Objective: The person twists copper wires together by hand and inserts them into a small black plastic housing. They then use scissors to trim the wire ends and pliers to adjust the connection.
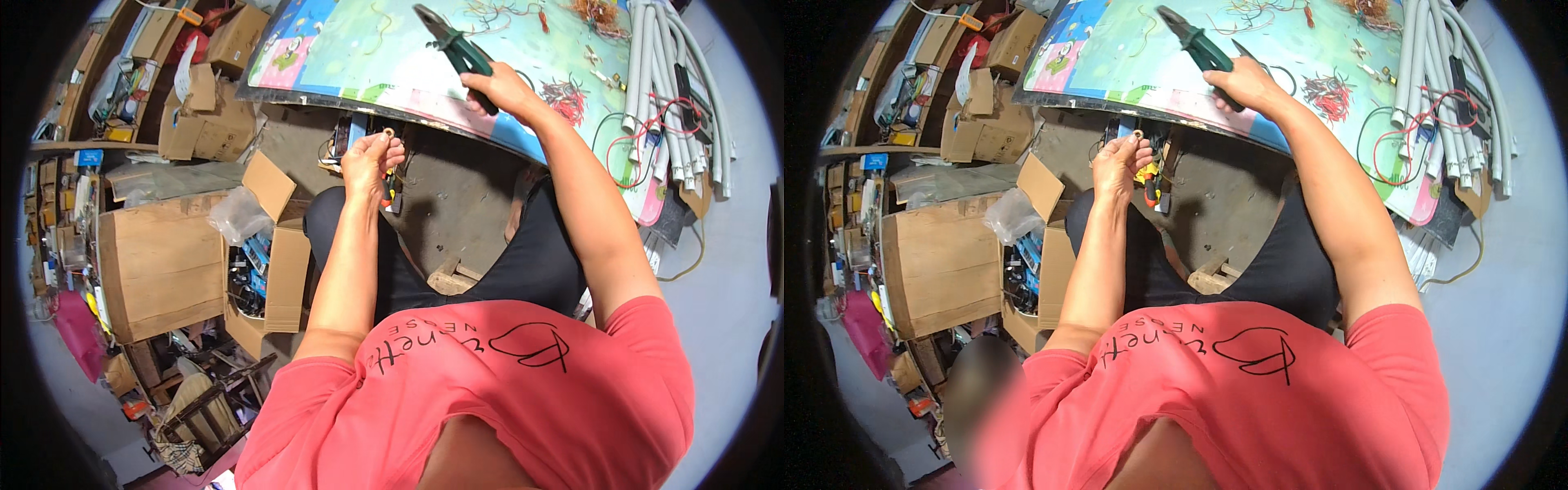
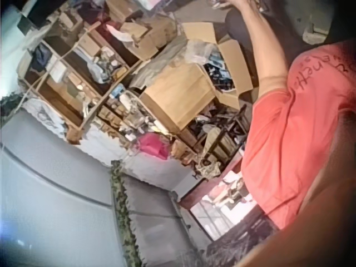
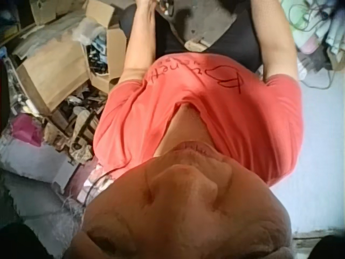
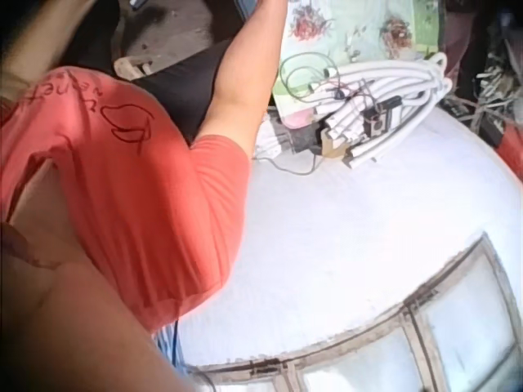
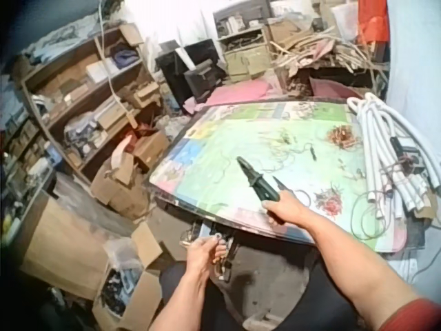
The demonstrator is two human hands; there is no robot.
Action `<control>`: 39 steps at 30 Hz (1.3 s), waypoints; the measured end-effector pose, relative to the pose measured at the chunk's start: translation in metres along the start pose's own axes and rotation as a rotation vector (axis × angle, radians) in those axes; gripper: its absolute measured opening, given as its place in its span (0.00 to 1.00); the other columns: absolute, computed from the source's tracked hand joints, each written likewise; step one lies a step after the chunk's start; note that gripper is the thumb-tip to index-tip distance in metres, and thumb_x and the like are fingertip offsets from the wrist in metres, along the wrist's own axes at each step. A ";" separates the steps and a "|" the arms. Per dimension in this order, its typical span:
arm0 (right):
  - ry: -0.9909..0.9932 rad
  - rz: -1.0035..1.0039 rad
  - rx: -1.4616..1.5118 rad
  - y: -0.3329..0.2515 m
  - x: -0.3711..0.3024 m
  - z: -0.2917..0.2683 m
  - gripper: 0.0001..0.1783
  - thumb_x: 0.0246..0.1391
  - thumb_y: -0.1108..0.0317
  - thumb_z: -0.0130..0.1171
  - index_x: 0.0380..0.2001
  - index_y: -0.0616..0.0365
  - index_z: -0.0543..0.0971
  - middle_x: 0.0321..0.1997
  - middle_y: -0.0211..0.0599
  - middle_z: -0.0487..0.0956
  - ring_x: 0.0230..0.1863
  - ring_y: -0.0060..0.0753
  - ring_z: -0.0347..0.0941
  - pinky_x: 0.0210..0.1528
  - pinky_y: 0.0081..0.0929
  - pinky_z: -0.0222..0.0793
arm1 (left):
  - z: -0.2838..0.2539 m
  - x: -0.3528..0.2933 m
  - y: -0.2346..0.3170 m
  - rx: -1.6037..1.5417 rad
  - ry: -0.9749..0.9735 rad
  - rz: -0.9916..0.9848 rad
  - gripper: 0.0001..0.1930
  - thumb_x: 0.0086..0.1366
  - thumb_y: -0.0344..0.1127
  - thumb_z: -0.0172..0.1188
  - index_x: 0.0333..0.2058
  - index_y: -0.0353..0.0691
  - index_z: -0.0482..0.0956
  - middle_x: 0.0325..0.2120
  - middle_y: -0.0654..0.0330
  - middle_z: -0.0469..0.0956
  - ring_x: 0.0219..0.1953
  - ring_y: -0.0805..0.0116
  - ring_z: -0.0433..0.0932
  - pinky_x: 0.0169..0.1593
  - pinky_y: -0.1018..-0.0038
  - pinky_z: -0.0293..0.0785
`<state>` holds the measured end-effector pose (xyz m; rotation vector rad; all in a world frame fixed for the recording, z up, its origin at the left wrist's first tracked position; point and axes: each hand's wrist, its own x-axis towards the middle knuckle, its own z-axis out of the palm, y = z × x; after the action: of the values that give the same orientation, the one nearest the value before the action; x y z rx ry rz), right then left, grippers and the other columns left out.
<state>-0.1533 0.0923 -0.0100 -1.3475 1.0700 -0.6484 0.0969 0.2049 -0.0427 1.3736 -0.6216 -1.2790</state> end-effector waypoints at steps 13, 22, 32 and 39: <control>-0.395 0.463 -0.858 0.075 -0.047 0.028 0.22 0.50 0.55 0.57 0.33 0.69 0.78 0.32 0.55 0.79 0.35 0.52 0.77 0.39 0.39 0.71 | -0.029 0.078 -0.166 -0.084 0.276 -0.328 0.03 0.59 0.23 0.55 0.32 0.30 0.73 0.23 0.56 0.76 0.21 0.69 0.78 0.24 0.77 0.78; -0.305 0.632 -0.949 0.182 -0.036 0.074 0.20 0.48 0.57 0.55 0.24 0.69 0.79 0.29 0.61 0.77 0.36 0.56 0.76 0.43 0.41 0.70 | -0.033 0.120 -0.301 0.413 0.328 -0.398 0.05 0.51 0.26 0.65 0.22 0.33 0.78 0.20 0.56 0.80 0.19 0.67 0.78 0.22 0.70 0.75; 0.115 1.045 -0.373 0.270 0.001 0.134 0.18 0.54 0.58 0.56 0.28 0.67 0.77 0.21 0.42 0.78 0.20 0.30 0.75 0.24 0.27 0.70 | -0.030 0.147 -0.373 0.663 0.379 -0.127 0.03 0.51 0.27 0.60 0.26 0.36 0.78 0.25 0.46 0.78 0.29 0.48 0.79 0.34 0.62 0.74; 0.094 0.971 -0.356 0.308 0.025 0.178 0.18 0.54 0.60 0.54 0.24 0.69 0.74 0.18 0.42 0.75 0.18 0.31 0.72 0.21 0.28 0.69 | -0.028 0.148 -0.372 0.654 0.343 -0.097 0.04 0.50 0.26 0.61 0.26 0.35 0.76 0.24 0.45 0.78 0.31 0.45 0.78 0.34 0.59 0.73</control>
<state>-0.0458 0.2000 -0.3327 -0.9094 1.7788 0.2148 0.0558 0.1769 -0.4408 2.1275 -0.7725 -0.9041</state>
